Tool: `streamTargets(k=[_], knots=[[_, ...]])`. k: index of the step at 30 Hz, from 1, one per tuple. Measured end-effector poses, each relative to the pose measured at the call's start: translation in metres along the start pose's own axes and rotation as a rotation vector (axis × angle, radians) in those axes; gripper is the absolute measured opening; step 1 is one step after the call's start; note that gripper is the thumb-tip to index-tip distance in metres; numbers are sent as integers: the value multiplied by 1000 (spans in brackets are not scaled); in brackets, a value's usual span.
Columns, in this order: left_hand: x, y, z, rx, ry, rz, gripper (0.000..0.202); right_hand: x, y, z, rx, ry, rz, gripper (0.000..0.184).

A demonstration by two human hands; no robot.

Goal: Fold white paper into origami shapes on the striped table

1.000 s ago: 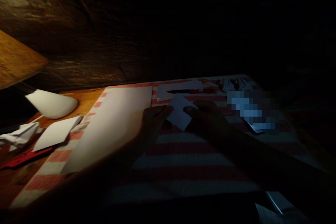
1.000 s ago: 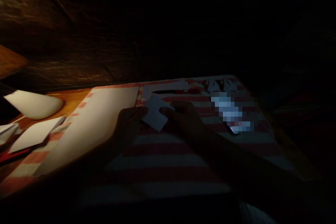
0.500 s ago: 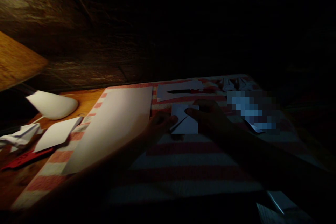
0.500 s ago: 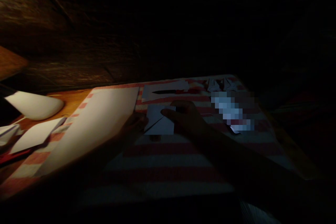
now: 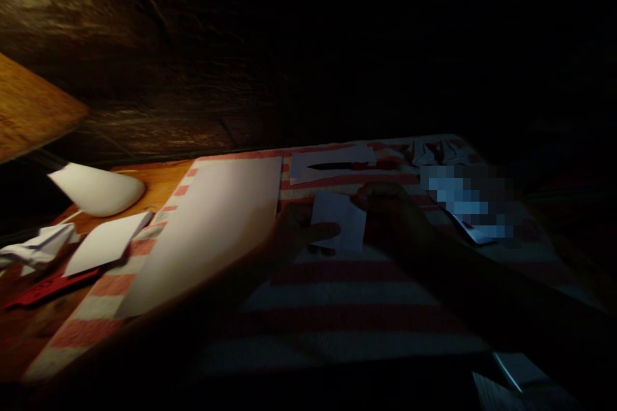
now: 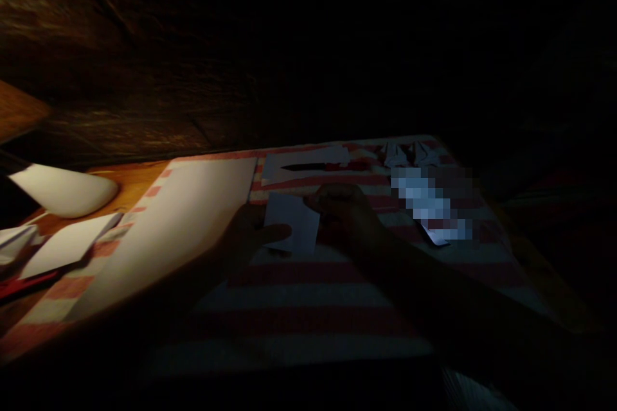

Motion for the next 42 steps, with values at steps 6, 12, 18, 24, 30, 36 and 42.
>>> streamTargets(k=[6, 12, 18, 24, 30, 36, 42], knots=[[-3, -4, -1, 66, -51, -22, 30, -5, 0, 3, -28, 95, -70, 25], [-1, -2, -1, 67, -104, -26, 29, 1, 0, 1, -43, 277, 33, 29], [2, 2, 0, 75, -119, -29, 29, 3, -1, -1, -46, 418, 122, 25], [1, -1, 1, 52, -99, -67, 31, 6, 2, -4, -48, 357, 177, 22], [3, 0, 4, 36, -162, 2, 31, 3, 4, -6, 12, 238, 84, 19], [7, 0, 5, 47, -243, 66, 34, 6, 5, -8, 75, 97, 94, 18], [7, 1, 1, 77, -241, 65, 34, 9, 8, -6, 96, 69, 85, 19]])
Point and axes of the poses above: each hand's wrist, its own y-axis away from the middle knuckle, its own x-axis out of the palm, z = x × y, the point moved 7 cm from there along -y, towards the middle knuckle, and after that the axes turned 4 degrees about -z, right-handed, at the moved point
